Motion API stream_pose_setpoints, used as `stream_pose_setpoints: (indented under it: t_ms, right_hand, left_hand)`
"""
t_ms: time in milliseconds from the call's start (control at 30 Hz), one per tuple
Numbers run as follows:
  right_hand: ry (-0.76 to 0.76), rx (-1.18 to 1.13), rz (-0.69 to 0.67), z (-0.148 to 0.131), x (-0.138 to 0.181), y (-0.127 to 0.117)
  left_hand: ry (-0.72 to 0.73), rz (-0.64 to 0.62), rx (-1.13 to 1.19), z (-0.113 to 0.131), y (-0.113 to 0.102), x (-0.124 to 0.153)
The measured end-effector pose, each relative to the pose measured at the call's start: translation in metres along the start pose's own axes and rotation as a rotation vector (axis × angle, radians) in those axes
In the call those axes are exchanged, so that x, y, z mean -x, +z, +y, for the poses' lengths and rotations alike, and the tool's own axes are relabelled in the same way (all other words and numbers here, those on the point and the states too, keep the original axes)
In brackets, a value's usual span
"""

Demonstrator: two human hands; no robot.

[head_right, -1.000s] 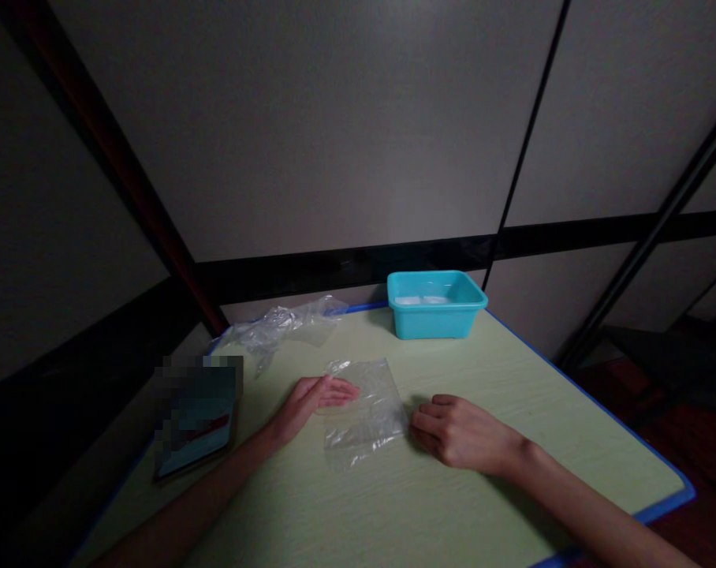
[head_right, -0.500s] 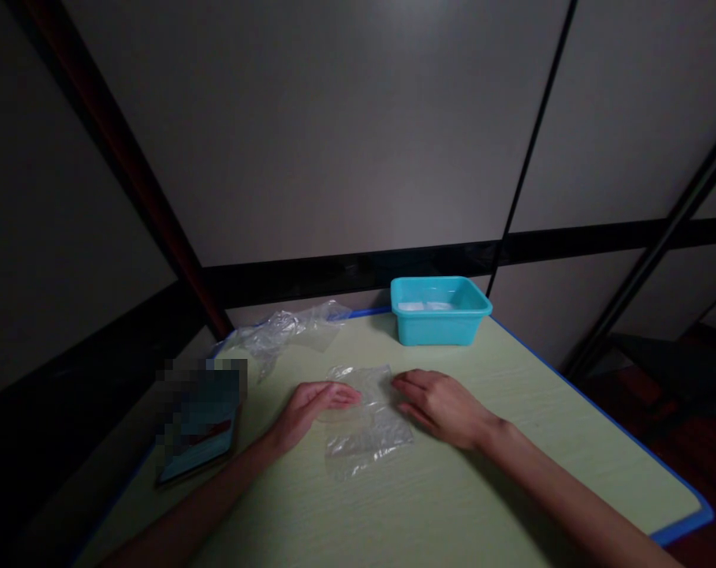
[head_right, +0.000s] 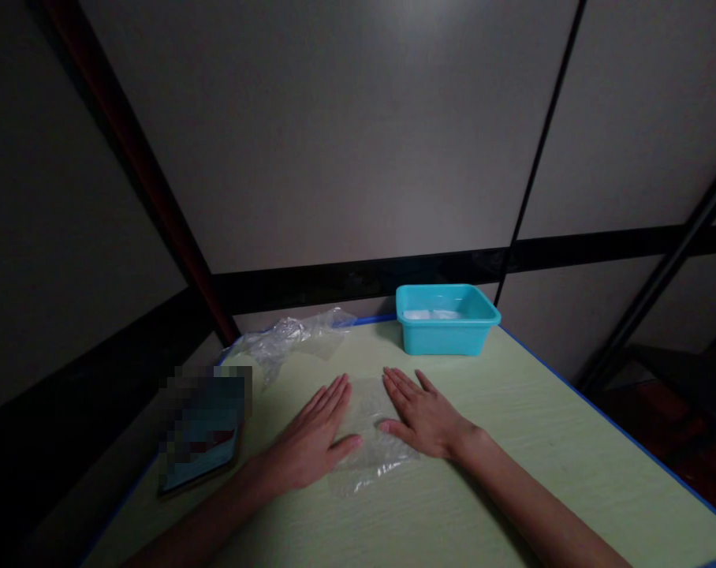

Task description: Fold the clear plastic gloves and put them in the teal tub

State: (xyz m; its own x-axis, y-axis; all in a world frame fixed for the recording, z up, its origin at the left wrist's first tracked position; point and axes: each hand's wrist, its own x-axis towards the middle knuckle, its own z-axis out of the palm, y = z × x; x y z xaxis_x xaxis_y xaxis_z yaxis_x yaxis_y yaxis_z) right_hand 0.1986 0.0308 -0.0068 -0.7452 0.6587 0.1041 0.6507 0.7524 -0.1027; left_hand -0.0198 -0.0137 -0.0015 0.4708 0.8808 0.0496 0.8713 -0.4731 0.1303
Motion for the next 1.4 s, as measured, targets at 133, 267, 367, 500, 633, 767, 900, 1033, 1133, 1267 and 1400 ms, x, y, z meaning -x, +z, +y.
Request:
stream_pose_setpoints:
  t_ms: [133, 267, 367, 500, 633, 767, 900, 1033, 1133, 1267, 1400]
  right_hand:
    - [0.015, 0.011, -0.009, -0.001, 0.000, 0.000]
    - [0.022, 0.016, -0.009, -0.001, 0.001, 0.000]
    - [0.017, 0.014, 0.006, 0.000, 0.001, 0.002]
    - [0.013, 0.014, 0.021, 0.001, 0.001, 0.004]
    - [0.015, 0.008, 0.026, 0.000, 0.001, 0.004]
    - [0.019, 0.006, 0.014, 0.000, 0.001, 0.003]
    - [0.020, 0.000, 0.038, 0.000, 0.002, 0.004]
    - [0.025, 0.003, 0.032, 0.001, 0.002, 0.005]
    - [0.023, 0.009, 0.020, 0.001, 0.001, 0.005]
    - [0.016, 0.012, 0.019, 0.002, 0.002, 0.005]
    - [0.017, 0.020, 0.009, 0.003, 0.002, 0.006]
  left_hand:
    - [-0.041, -0.038, -0.037, 0.001, -0.003, 0.002]
    - [-0.064, -0.022, -0.042, 0.000, -0.002, 0.004]
    - [-0.064, -0.024, -0.030, -0.001, -0.002, 0.004]
    - [-0.065, -0.028, 0.006, -0.004, -0.005, 0.004]
    - [-0.068, -0.010, 0.042, -0.007, -0.005, 0.004]
    - [-0.079, 0.030, 0.092, -0.011, -0.001, 0.003]
    - [-0.109, 0.099, 0.185, -0.016, 0.004, 0.001]
    - [-0.134, 0.136, 0.248, -0.019, 0.007, -0.001]
    - [-0.156, 0.163, 0.282, -0.019, 0.007, -0.001]
    - [-0.157, 0.201, 0.335, -0.020, 0.007, -0.002]
    - [-0.169, 0.230, 0.383, -0.021, 0.009, -0.004]
